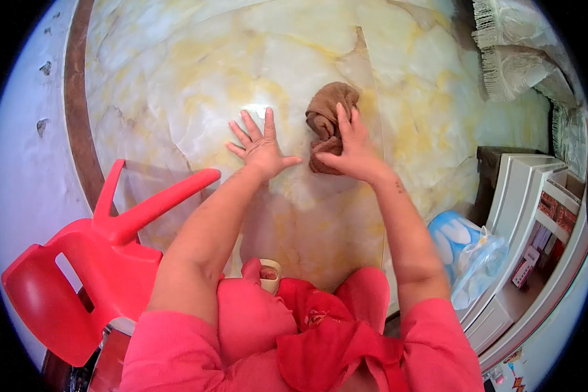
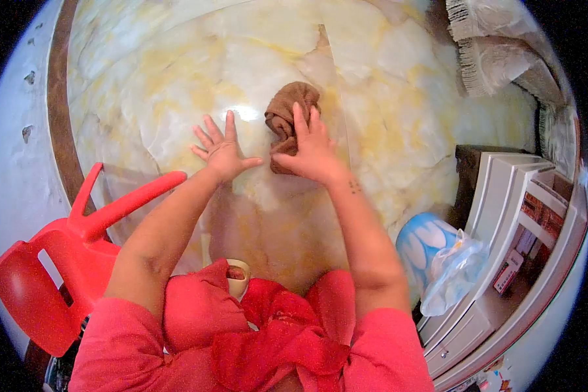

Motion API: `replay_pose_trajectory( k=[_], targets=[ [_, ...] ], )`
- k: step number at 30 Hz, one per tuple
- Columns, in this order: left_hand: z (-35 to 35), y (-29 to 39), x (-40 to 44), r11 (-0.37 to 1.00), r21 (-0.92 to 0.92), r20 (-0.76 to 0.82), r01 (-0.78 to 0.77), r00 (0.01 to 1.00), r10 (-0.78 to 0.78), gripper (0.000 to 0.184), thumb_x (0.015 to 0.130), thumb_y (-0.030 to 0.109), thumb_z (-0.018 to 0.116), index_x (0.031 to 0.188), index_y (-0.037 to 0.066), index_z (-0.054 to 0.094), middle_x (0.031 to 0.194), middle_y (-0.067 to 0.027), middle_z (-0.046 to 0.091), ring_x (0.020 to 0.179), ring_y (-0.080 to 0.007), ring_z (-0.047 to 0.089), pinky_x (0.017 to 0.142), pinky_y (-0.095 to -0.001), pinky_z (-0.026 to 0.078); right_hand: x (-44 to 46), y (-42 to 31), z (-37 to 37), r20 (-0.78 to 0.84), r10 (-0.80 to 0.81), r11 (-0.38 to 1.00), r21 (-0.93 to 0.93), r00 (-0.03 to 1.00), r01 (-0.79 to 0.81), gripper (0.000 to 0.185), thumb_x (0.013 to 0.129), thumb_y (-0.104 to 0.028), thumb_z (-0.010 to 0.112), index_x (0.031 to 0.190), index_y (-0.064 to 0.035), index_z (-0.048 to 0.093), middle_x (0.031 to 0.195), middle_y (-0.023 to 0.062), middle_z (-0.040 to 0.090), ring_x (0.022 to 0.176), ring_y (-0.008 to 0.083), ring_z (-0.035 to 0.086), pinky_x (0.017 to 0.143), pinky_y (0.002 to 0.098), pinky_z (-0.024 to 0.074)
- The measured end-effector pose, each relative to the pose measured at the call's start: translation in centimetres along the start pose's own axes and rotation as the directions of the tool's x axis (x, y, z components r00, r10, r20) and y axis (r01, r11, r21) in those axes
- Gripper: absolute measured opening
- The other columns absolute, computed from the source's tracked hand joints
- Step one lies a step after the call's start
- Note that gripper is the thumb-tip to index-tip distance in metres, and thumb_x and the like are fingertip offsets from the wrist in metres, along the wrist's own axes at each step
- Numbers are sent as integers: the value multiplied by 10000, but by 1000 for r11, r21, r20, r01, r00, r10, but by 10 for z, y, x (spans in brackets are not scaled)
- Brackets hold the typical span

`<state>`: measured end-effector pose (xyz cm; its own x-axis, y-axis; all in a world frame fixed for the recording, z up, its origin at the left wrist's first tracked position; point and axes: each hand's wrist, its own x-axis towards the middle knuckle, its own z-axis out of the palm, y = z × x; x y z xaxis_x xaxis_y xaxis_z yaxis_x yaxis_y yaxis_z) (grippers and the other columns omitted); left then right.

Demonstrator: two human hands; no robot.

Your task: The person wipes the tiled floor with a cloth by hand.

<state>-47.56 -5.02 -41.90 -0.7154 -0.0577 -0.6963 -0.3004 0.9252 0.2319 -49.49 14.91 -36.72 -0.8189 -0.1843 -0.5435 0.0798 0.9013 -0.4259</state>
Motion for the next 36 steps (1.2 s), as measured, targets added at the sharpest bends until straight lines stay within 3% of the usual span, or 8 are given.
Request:
replay_pose_trajectory(
  k=[1,4,7,19,29,32,34,36],
  targets=[
    [0,-1,0,1000,-6,-2,2,1000,-2,1337,578,553,810,1485,204,-109,1461,-328,-221,1316,-535,-250,969,-742,-22,-4,-7,-17,117,17,992,-124,993,-3,940,743,-349,720,1484,-213,159,1538,176,84,1395,371,168,1095,523,211],
    [-1,0,-1,1000,-12,0,2,1000,-2,1334,579,550,810,1486,206,-106,1464,-322,-220,1320,-529,-249,972,-739,-23,5,-6,-30,57,-196,879,-432,979,201,1015,670,-299,800,1476,-257,185,1533,186,104,1402,367,163,1096,508,227],
    [-2,1,0,1000,-6,4,6,1000,-6,1334,580,548,810,1485,208,-109,1466,-318,-220,1322,-526,-250,979,-733,-21,28,3,-8,194,-306,789,-497,932,362,1062,612,-256,843,1466,-257,211,1522,177,157,1397,360,177,1098,473,248],
    [-4,4,-1,1000,4,26,27,999,-27,1344,582,550,811,1481,219,-131,1464,-320,-226,1323,-527,-245,987,-728,-3,11,25,46,-180,-409,882,-329,895,337,614,604,-129,758,1168,-197,525,1112,99,487,1045,311,485,797,418,494],
    [-2,4,-5,999,-9,29,39,999,-39,1308,595,557,802,1491,240,-96,1476,-274,-250,1330,-497,-265,1003,-706,-60,15,4,39,-357,133,974,222,924,-55,476,676,-87,694,1116,-196,548,1069,55,589,1028,268,566,840,368,491],
    [5,-4,-2,1000,-13,-41,-1,999,0,1328,568,549,819,1492,227,-79,1476,-300,-217,1330,-514,-247,988,-726,-24,2,32,27,-329,262,808,589,907,-20,515,681,-81,642,1176,-97,502,1121,102,585,1053,227,574,899,330,468],
    [9,-4,-1,1000,-15,-66,-17,998,16,1339,553,551,826,1493,221,-70,1476,-313,-201,1329,-522,-238,982,-735,-5,-25,50,15,-305,258,477,866,917,153,518,679,-70,625,1177,-43,486,1110,104,568,1055,207,557,917,347,461],
    [7,-3,-1,1000,-19,-59,-8,998,7,1339,552,562,822,1494,221,-66,1476,-311,-203,1330,-520,-239,984,-733,-1,-72,63,-18,-293,233,345,916,927,203,536,673,-33,594,1194,-51,471,1116,84,557,1064,216,544,927,374,460]
  ],
)
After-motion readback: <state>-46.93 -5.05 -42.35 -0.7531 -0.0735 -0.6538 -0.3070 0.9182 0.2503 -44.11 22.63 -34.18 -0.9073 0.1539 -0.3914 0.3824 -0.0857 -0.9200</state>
